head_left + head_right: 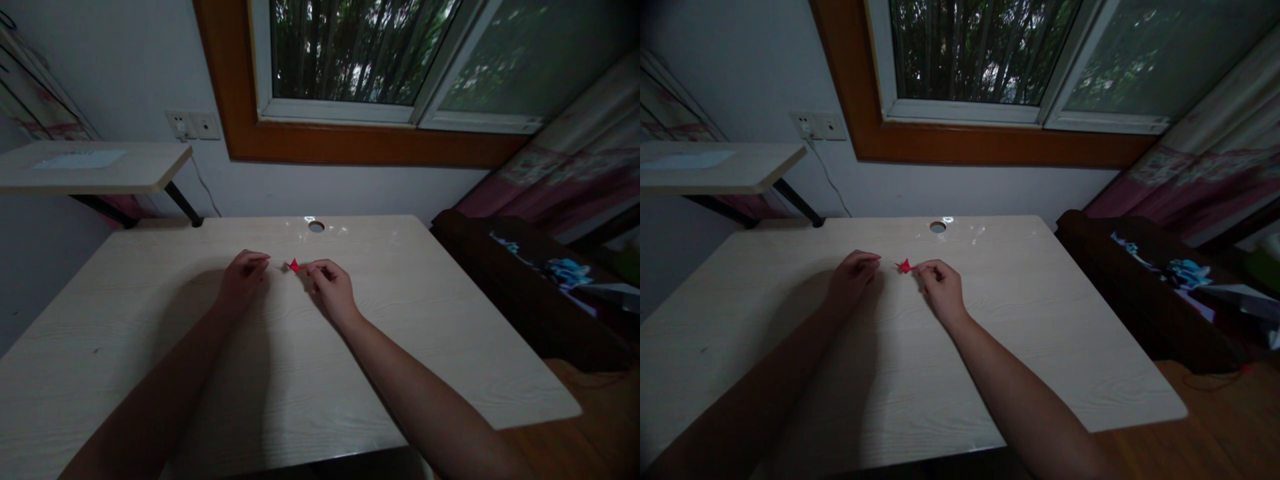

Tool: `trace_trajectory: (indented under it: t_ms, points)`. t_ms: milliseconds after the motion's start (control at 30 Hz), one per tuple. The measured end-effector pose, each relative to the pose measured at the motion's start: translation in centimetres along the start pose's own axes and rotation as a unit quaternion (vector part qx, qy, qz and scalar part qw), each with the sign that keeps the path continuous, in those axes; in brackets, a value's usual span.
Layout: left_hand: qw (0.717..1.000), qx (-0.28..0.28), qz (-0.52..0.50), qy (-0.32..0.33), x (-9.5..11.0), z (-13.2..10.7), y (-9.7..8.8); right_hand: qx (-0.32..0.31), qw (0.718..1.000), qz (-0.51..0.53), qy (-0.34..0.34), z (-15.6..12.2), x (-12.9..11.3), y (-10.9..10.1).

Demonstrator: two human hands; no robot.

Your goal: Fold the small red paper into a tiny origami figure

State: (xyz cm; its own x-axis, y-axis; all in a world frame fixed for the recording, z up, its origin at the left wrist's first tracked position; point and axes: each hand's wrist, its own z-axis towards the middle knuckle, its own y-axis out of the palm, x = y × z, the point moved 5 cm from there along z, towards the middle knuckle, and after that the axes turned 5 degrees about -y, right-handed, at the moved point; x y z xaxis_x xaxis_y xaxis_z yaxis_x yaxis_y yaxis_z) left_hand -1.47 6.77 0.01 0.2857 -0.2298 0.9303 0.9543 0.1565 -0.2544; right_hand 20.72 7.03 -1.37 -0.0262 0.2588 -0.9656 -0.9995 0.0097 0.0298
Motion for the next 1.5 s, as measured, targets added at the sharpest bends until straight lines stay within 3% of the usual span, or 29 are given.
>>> trace_trajectory:
  t_ms: [133,500,733,1067,1500]
  points:
    - [0.991,0.000,0.072,0.111,1.5,-0.5,0.3,-0.014,0.999,-0.043,-0.014,-0.2,0.0,0.2]
    - [0.979,-0.018,0.120,0.165,1.9,-1.0,0.8,-0.032,0.995,-0.083,-0.044,-0.4,-0.1,0.5]
    - [0.983,-0.023,0.111,0.144,1.9,-1.0,0.8,-0.035,0.991,-0.111,-0.068,-0.4,-0.3,0.5]
    - [0.991,-0.030,0.098,0.091,1.3,-0.4,0.7,-0.059,0.961,-0.211,-0.170,-0.9,-2.4,0.9]
    - [0.992,-0.036,0.084,0.091,1.2,-0.4,0.7,-0.051,0.958,-0.217,-0.179,-0.9,-2.4,0.9]
